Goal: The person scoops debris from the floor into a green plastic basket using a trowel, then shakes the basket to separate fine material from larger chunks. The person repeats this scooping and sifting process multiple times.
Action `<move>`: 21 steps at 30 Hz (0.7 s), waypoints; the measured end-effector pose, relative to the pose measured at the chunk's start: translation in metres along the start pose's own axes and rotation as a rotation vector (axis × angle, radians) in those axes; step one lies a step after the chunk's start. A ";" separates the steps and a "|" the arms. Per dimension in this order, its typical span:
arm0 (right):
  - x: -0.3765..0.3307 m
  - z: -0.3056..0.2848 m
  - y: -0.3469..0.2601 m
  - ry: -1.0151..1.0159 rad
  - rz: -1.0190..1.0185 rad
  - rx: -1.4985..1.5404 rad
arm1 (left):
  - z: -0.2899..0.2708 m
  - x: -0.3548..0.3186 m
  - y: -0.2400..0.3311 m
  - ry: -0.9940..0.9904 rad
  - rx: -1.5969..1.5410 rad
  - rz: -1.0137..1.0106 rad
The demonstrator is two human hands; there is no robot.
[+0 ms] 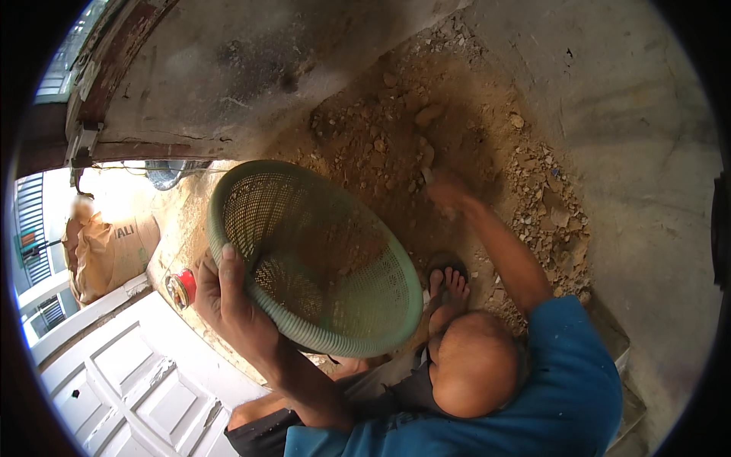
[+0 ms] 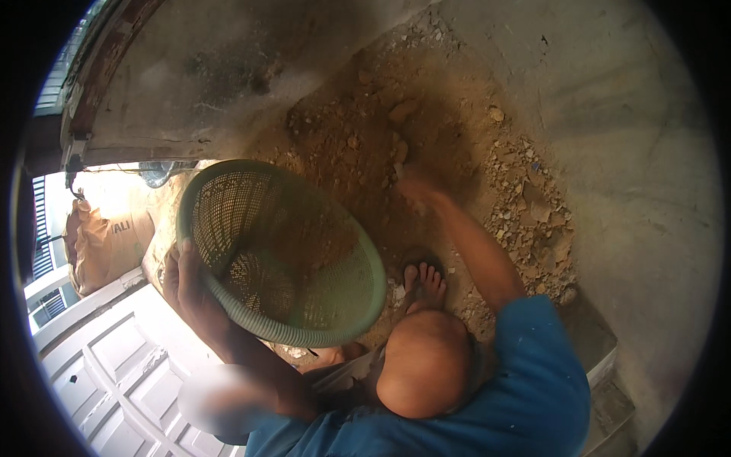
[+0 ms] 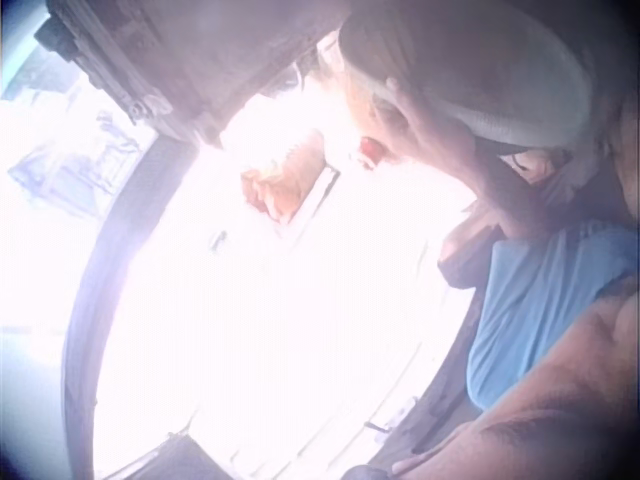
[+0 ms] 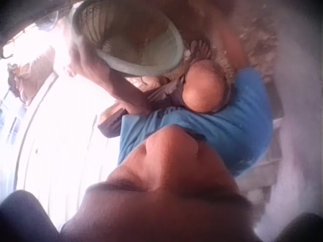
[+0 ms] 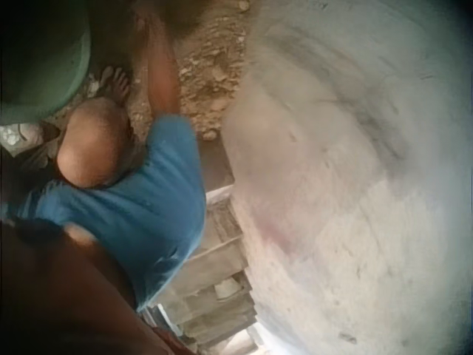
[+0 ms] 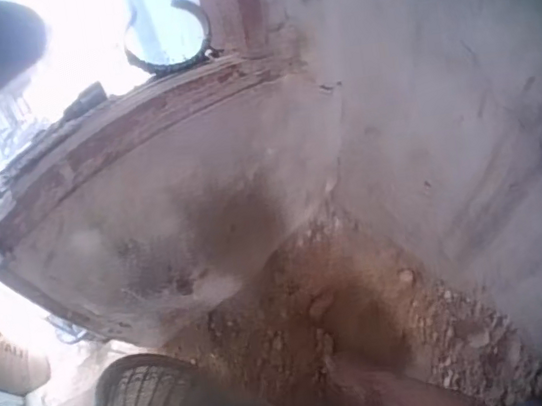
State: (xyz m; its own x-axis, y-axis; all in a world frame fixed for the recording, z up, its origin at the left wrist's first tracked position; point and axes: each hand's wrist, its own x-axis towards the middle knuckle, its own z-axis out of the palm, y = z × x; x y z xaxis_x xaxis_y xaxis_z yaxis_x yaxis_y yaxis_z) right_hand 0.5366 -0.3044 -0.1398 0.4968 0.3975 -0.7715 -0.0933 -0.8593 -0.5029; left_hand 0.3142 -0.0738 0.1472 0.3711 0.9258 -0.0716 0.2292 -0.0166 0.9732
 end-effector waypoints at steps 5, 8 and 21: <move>0.050 -0.009 0.003 -0.086 0.011 0.224 | 0.008 -0.006 0.003 0.019 0.052 0.051; 0.058 -0.004 0.005 -0.132 -0.029 0.364 | 0.009 -0.009 0.006 0.032 0.075 0.050; 0.012 -0.098 0.005 0.548 -0.214 -0.258 | 0.016 -0.002 0.004 0.071 0.066 0.056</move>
State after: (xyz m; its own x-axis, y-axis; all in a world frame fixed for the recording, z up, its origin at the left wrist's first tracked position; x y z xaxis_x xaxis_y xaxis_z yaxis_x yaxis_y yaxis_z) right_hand 0.6263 -0.3353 -0.1138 0.8568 0.4055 -0.3186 0.2335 -0.8559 -0.4614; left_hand 0.3285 -0.0818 0.1480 0.3206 0.9472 0.0004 0.2691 -0.0915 0.9587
